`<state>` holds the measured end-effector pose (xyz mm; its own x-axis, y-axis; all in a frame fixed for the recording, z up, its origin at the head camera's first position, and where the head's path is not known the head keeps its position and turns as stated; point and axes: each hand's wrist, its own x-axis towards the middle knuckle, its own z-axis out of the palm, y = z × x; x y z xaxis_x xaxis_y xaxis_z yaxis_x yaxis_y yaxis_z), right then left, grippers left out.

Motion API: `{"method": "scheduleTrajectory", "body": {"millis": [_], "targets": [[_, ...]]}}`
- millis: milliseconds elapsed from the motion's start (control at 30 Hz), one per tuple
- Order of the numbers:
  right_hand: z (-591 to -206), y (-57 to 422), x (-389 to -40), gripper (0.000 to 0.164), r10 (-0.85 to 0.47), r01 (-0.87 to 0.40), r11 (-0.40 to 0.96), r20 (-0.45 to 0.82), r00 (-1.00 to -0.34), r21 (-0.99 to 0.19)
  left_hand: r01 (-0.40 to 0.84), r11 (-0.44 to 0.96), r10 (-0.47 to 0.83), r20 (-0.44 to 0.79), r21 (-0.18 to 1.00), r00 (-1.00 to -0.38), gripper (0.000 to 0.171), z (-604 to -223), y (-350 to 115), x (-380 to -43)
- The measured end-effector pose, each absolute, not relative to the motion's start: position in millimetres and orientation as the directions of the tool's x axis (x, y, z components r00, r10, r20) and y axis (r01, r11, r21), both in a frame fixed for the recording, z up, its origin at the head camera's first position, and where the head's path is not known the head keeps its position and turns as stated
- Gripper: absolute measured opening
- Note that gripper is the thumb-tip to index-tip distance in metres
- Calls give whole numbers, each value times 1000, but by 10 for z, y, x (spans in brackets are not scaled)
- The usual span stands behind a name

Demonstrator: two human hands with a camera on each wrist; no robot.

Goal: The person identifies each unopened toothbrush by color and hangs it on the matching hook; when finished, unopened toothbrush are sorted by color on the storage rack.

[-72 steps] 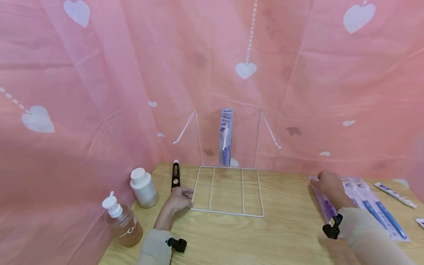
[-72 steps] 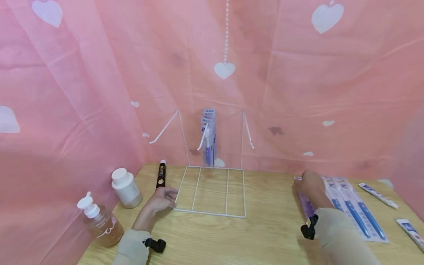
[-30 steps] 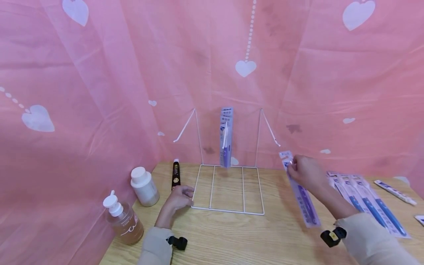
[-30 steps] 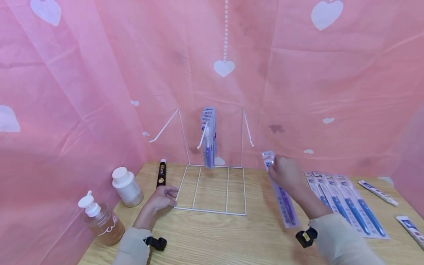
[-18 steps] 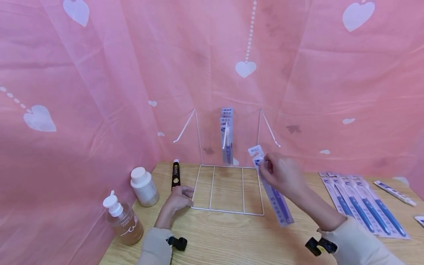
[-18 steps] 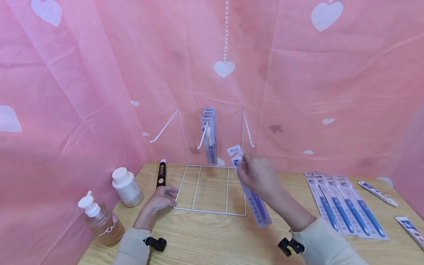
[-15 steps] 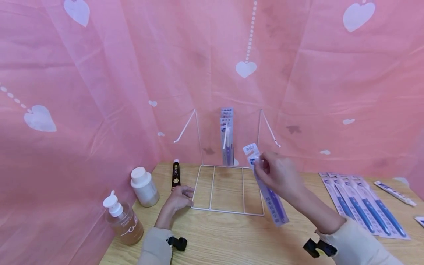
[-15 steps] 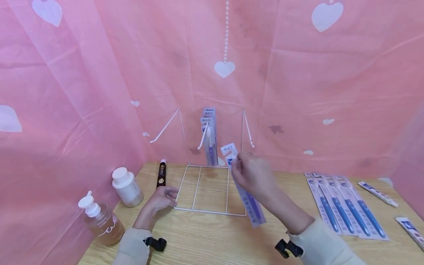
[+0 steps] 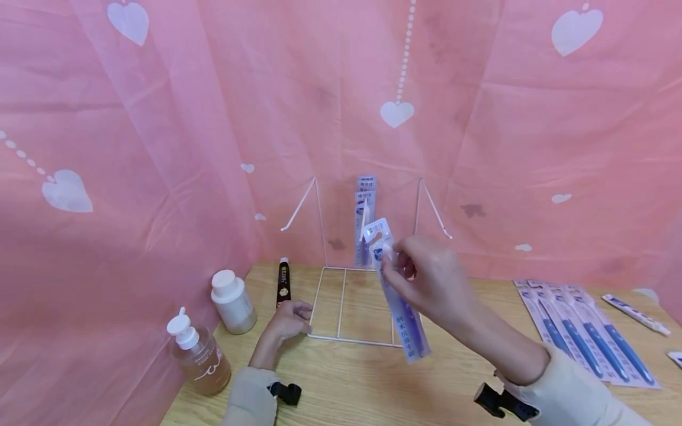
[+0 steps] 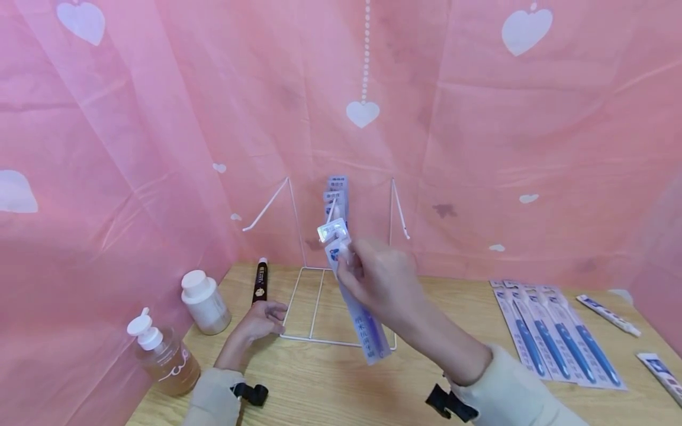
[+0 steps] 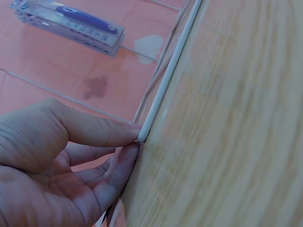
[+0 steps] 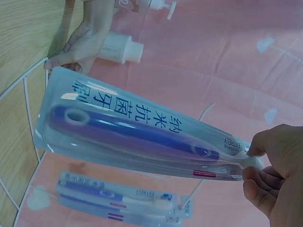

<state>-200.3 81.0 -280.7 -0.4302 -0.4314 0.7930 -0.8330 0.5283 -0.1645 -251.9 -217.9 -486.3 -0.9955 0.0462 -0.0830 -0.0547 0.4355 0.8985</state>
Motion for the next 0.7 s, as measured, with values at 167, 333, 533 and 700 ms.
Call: {"method": "scheduleTrajectory", "body": {"millis": [167, 333, 533, 700], "targets": [[-2827, 736, -2019, 11, -436, -838, 516, 788, -435, -177, -51, 432, 55, -83, 900, -995, 49, -4866, -2179, -2516], [-2882, 652, -2072, 13, -431, -837, 504, 777, -459, -214, -51, 434, 63, -87, 899, -994, 49, -4882, -2191, -2518], [-2954, 568, -2138, 15, -414, -814, 540, 776, -477, -213, -65, 428, 65, -103, 902, -993, 49, -4880, -2192, -2519], [-2990, 515, -2225, 15, -410, -778, 564, 724, -554, -277, -70, 419, 60, -104, 905, -993, 49, -4873, -2193, -2523]]}}
